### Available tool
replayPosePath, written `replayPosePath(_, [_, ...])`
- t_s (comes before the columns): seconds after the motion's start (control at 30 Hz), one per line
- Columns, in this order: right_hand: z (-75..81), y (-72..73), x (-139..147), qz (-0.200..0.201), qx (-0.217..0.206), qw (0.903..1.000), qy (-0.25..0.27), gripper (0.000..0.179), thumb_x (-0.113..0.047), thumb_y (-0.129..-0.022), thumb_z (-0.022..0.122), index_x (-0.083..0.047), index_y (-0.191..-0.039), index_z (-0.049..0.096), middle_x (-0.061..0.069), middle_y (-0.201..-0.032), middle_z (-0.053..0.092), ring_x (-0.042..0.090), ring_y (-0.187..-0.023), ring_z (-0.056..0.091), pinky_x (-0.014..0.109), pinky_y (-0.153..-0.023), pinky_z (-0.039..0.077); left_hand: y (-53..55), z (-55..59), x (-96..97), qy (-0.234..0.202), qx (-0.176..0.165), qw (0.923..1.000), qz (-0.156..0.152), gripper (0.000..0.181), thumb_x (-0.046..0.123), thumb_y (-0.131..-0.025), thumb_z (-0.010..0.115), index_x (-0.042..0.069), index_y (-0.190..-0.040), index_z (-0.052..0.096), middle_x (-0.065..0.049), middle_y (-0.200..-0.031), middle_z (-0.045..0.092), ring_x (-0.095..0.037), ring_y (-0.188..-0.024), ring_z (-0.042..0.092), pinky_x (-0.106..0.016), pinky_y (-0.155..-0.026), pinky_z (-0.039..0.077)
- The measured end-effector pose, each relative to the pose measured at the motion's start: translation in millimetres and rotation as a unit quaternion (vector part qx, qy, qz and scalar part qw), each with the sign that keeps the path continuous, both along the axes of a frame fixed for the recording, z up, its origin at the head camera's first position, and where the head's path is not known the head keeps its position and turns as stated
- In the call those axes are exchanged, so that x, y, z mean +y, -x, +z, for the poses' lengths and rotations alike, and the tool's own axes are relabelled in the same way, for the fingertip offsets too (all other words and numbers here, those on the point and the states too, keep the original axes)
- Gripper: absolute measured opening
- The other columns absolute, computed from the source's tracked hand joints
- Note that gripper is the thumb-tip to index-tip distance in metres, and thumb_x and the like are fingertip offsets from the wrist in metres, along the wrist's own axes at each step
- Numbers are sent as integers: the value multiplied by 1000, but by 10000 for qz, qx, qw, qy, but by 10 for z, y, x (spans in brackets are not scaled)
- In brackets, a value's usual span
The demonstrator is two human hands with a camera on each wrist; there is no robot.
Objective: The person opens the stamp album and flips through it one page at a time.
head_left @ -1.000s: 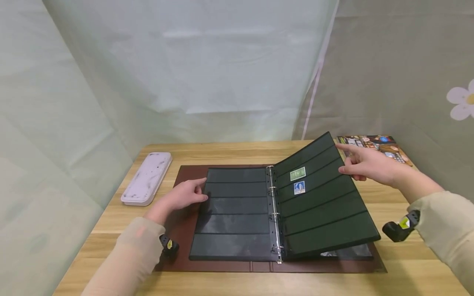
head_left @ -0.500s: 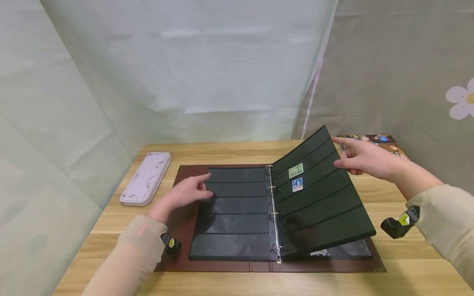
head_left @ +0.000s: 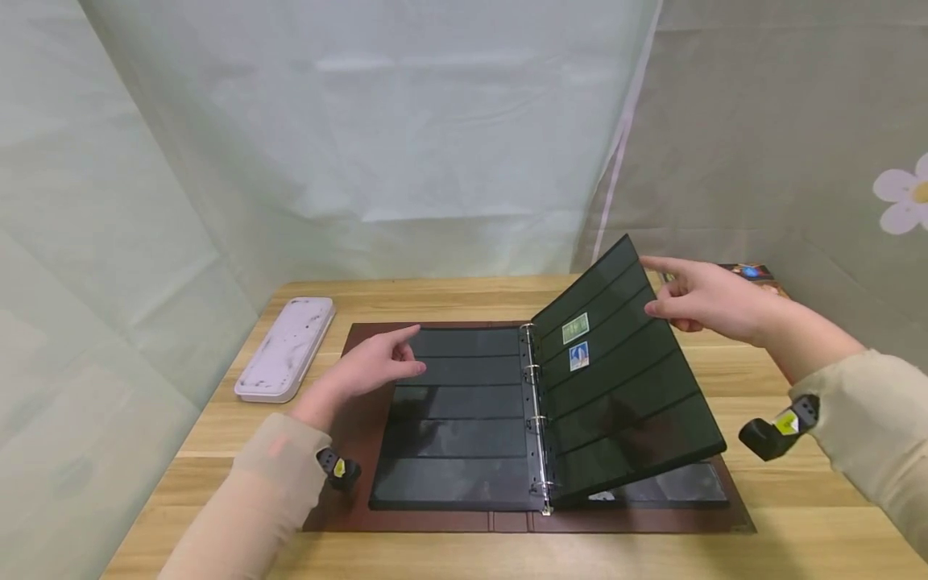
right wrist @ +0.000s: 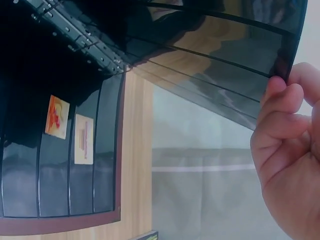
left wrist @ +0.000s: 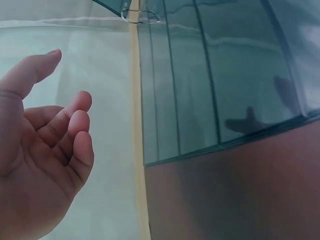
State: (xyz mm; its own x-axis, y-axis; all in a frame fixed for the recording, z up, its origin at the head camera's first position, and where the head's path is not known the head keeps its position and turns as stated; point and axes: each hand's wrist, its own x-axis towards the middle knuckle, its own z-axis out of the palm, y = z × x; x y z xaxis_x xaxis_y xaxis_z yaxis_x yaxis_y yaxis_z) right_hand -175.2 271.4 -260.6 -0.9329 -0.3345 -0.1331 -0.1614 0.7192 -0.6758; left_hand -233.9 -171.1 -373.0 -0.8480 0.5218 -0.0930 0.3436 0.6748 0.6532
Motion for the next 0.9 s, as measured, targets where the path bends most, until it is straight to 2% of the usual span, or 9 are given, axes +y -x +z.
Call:
replayPosePath(0.2, [38, -1, -85, -126, -53, 9998, 111, 77, -26, -92, 60, -12, -151, 13, 4, -63, 42, 18, -53, 42, 34, -55, 38, 21, 95, 36, -132, -56, 9999, -2, 73, 32, -89, 64, 6, -147, 29, -1, -93, 59, -17, -80, 53, -34, -70, 42])
replayPosePath(0.4, [72, 14, -188, -108, -165, 9993, 321, 76, -24, -92, 60, -14, -151, 14, 5, -64, 44, 19, -53, 41, 32, -50, 36, 30, 161, 81, -310, -169, 9994, -35, 74, 33, -89, 64, 8, -148, 27, -2, -96, 58, -18, -87, 54, -36, -77, 42])
replayPosePath(0.6, [107, 29, -273, -73, -116, 9995, 268, 76, -26, -91, 60, -15, -151, 15, 6, -66, 48, 20, -54, 45, 32, -47, 36, 25, 247, 144, -302, -150, 9994, -78, 74, 34, -89, 63, 11, -149, 26, -1, -101, 58, -17, -91, 54, -36, -78, 41])
replayPosePath(0.77, [141, 50, -345, -42, -86, 9994, 328, 75, -25, -92, 60, -15, -151, 16, 6, -66, 48, 20, -55, 48, 32, -47, 35, 44, 349, 233, -497, -221, 9983, -201, 75, 36, -89, 64, 12, -149, 25, -3, -107, 58, -19, -96, 54, -37, -81, 43])
replayPosePath(0.9, [132, 82, -404, -25, -184, 9976, 661, 73, -19, -91, 59, -15, -151, 16, 5, -64, 45, 19, -56, 47, 33, -52, 41, 73, 422, 351, -791, -328, 9956, -380, 74, 33, -89, 63, 14, -149, 25, -5, -114, 57, -20, -99, 55, -38, -83, 44])
